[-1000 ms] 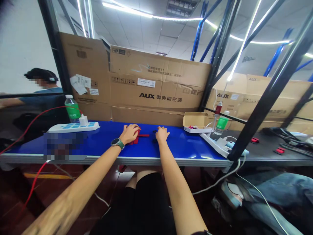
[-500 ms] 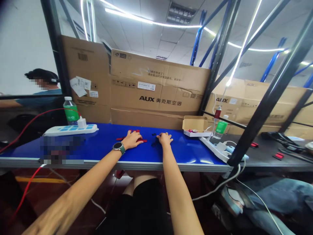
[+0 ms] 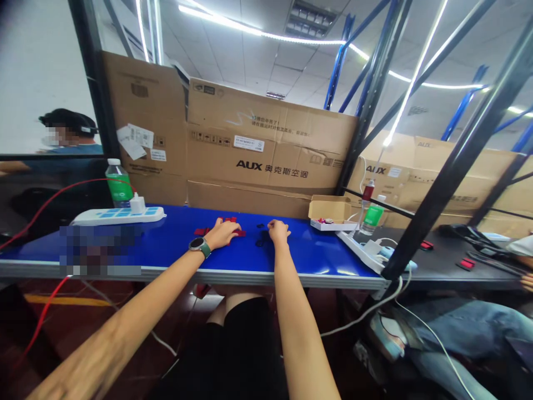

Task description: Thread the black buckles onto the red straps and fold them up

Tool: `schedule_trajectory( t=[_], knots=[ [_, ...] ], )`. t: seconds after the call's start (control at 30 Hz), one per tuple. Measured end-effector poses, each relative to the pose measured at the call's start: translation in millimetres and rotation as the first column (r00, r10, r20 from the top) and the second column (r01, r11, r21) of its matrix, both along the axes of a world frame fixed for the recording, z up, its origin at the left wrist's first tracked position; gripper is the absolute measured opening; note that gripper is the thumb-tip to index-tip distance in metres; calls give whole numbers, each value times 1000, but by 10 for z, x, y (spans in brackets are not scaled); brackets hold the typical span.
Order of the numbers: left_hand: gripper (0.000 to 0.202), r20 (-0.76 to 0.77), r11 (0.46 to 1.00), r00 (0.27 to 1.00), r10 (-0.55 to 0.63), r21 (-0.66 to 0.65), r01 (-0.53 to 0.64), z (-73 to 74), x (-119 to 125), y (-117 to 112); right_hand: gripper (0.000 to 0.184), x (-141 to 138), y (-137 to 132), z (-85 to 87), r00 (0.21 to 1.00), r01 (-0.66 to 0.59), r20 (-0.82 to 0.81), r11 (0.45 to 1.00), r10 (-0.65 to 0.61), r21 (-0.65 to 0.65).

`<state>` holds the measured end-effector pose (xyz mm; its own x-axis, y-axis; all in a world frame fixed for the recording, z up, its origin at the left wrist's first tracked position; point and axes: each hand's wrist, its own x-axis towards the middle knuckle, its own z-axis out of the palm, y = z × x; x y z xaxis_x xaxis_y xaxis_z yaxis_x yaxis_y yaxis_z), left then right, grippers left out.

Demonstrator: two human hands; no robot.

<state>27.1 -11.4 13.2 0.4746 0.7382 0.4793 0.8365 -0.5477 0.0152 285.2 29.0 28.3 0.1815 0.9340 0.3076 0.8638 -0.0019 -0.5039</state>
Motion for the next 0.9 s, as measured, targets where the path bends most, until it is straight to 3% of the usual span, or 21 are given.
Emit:
schedule_trajectory(
  t=[0.17, 0.33, 0.47, 0.6, 0.73, 0.8, 0.9],
  knots=[
    [21, 68, 999, 997, 38, 6, -38, 13, -5, -2, 9, 47, -101, 62, 976, -191, 92, 979, 197, -64],
    [22, 79, 997, 994, 78, 20, -80, 37, -24, -11, 14, 35, -177, 53, 963, -233, 110, 966, 246, -115],
    [19, 53, 996, 994, 91, -1, -91, 46, -23, -35, 12, -7, -205, 117, 957, -280, 86, 960, 278, 5],
    [18, 39, 983, 983, 180, -47, -178, 50, -17, -34, 22, 12, -229, 217, 859, -510, 31, 846, 512, 159],
    [22, 52, 969, 969, 243, -51, -240, 64, -23, -25, 25, 32, -219, 215, 758, -651, 3, 757, 652, -50],
    [25, 62, 965, 963, 262, -50, -259, 76, -27, -34, 27, -13, -192, 176, 763, -637, 36, 761, 645, -122],
    [25, 87, 970, 967, 240, -71, -234, 94, -32, -59, 25, -150, -153, 103, 756, -643, 86, 761, 649, -92]
  ],
)
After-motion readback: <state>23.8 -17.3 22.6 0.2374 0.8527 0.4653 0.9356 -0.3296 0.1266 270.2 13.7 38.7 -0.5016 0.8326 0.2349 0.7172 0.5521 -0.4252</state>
